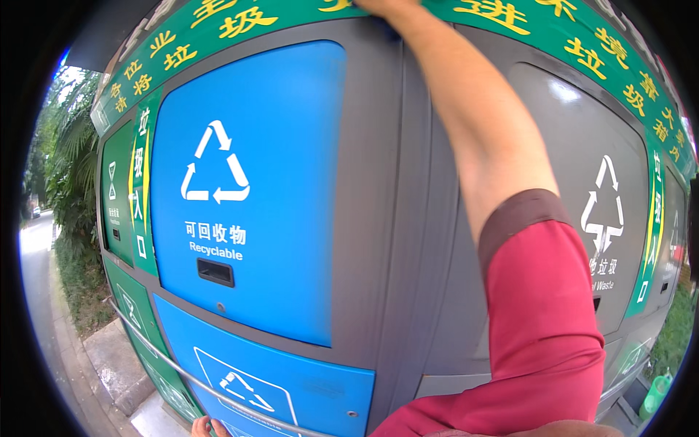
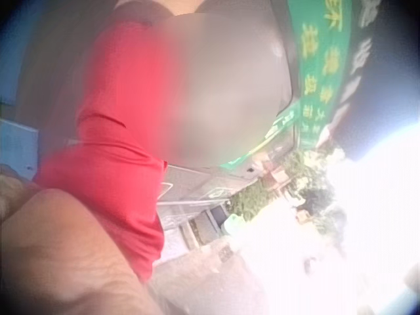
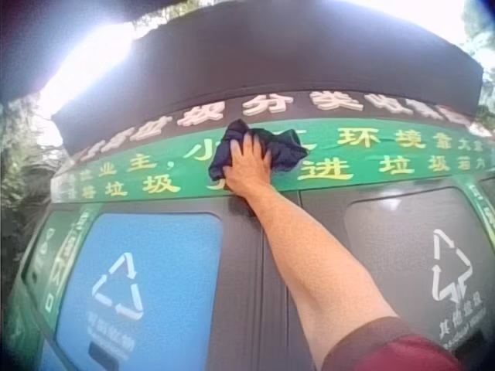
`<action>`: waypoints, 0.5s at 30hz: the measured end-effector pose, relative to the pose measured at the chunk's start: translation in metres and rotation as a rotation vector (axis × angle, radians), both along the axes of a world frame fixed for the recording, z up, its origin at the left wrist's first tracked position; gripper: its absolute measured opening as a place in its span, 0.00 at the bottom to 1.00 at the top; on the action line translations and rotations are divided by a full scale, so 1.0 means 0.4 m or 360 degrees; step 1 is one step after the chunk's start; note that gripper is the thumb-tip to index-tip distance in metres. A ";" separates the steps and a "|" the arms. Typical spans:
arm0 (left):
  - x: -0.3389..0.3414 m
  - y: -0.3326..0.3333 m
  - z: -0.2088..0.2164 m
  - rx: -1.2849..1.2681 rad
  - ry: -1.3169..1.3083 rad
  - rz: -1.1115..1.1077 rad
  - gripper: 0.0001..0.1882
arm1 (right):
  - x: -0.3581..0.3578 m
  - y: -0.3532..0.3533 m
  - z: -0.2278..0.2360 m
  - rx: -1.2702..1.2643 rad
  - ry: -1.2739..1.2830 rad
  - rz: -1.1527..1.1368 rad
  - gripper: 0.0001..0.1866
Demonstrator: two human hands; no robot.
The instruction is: The person washes a blue cloth in a green bucket and wipes down the exterior surfaces, lids, and handles of several large waste containers.
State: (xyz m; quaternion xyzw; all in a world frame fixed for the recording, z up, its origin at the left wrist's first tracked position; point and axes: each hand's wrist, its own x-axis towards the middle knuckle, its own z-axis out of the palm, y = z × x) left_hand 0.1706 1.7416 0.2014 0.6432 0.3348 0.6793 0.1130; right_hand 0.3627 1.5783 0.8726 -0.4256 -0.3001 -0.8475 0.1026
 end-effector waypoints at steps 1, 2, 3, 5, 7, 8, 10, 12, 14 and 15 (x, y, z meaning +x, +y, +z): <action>-0.003 0.012 0.008 -0.0027 0.0019 -0.0035 0.15 | 0.015 0.043 0.001 -0.0228 0.0092 -0.0058 0.34; 0.002 0.034 0.003 -0.0041 0.0032 -0.0013 0.17 | 0.036 0.048 0.013 -0.0228 0.0083 -0.0129 0.33; 0.001 0.055 -0.005 -0.0069 0.0063 -0.0006 0.17 | 0.054 0.039 0.029 -0.0228 0.0080 -0.0192 0.33; -0.003 0.098 -0.023 -0.0123 0.0132 0.0005 0.18 | 0.053 -0.023 0.091 -0.0019 -0.0034 -0.0118 0.31; -0.004 0.133 -0.038 -0.0272 0.0112 -0.0034 0.18 | 0.017 -0.162 0.148 0.0191 -0.0321 0.0128 0.30; -0.011 0.144 -0.040 -0.0350 0.0111 -0.0043 0.19 | 0.008 -0.248 0.120 0.0573 -0.0203 -0.0010 0.30; -0.009 0.148 -0.028 -0.0440 0.0059 -0.0038 0.19 | 0.084 -0.466 0.152 0.0917 -0.0016 0.0047 0.33; 0.029 0.157 -0.019 -0.0485 0.0066 -0.0093 0.19 | 0.151 -0.693 0.159 0.1267 0.0239 0.0281 0.41; 0.024 0.164 -0.013 -0.0492 0.0125 -0.0093 0.20 | 0.182 -0.732 0.183 0.1497 0.0323 0.0409 0.46; 0.029 0.168 -0.014 -0.0438 0.0122 -0.0122 0.20 | 0.196 -0.722 0.171 0.1576 0.0292 0.0359 0.47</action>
